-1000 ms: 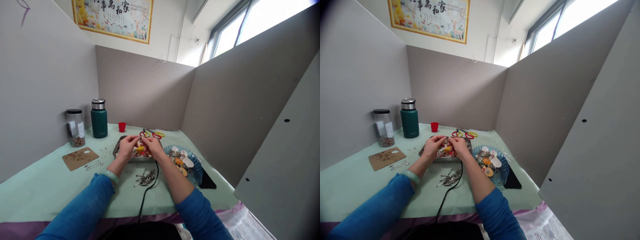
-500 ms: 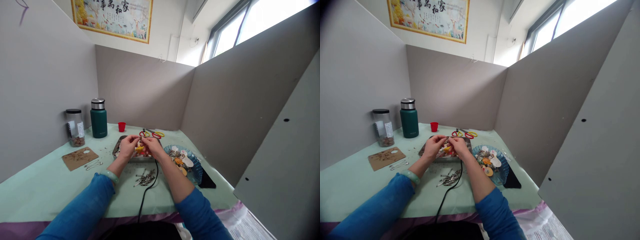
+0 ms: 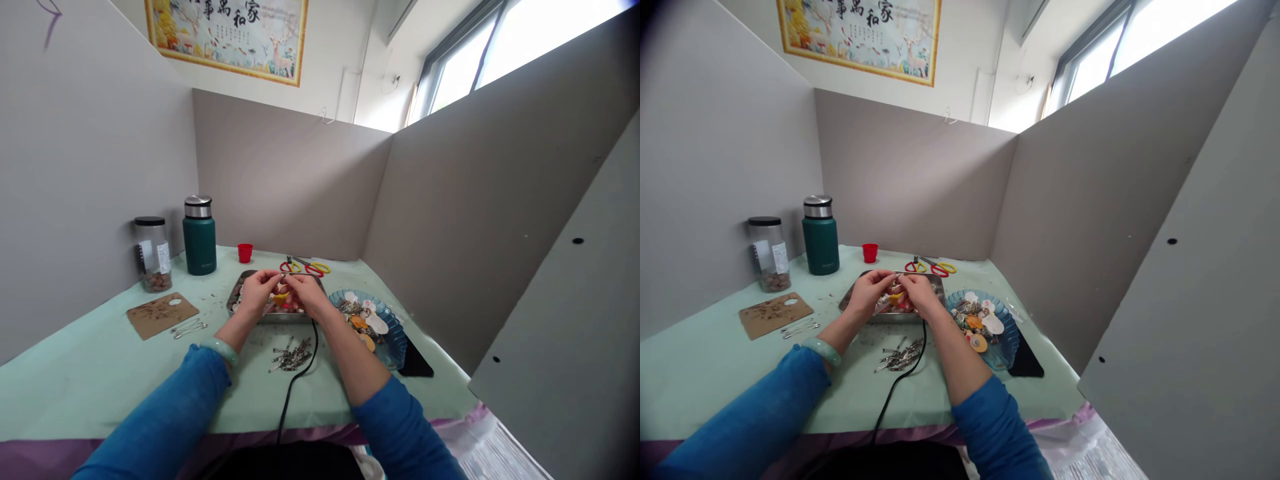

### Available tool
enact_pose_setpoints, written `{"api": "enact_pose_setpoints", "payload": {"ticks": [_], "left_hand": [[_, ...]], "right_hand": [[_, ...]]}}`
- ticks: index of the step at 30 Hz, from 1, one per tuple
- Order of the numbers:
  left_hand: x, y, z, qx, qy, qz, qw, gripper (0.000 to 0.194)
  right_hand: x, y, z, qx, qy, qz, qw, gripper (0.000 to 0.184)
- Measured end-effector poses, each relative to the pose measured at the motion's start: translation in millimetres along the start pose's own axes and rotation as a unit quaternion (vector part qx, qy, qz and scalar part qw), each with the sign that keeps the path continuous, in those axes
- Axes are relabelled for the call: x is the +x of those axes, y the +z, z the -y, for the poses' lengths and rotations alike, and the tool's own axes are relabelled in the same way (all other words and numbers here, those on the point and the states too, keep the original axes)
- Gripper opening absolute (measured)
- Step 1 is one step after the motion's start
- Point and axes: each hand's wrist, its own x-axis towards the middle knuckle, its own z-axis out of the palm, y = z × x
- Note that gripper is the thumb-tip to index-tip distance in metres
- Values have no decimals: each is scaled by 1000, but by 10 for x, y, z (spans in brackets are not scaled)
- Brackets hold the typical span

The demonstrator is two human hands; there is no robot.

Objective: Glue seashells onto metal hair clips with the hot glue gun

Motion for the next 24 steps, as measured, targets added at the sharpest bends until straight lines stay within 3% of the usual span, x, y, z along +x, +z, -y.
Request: {"api": "enact_pose_setpoints", "payload": {"ticks": [5, 12, 21, 24], "left_hand": [[-15, 6, -18, -4, -1, -9, 1000, 38], [-29, 0, -23, -1, 3, 19, 1000, 36], [-33, 9, -41, 47, -14, 30, 998, 35], [-24, 6, -27, 45, -13, 13, 999, 35]], "right_hand": [[-6, 10, 9, 1, 1, -23, 1000, 19], [39, -12, -58, -8, -27, -51, 998, 21], [64, 17, -125, -208, -102, -83, 969, 28], [13, 33, -63, -297, -123, -100, 942, 31]]}}
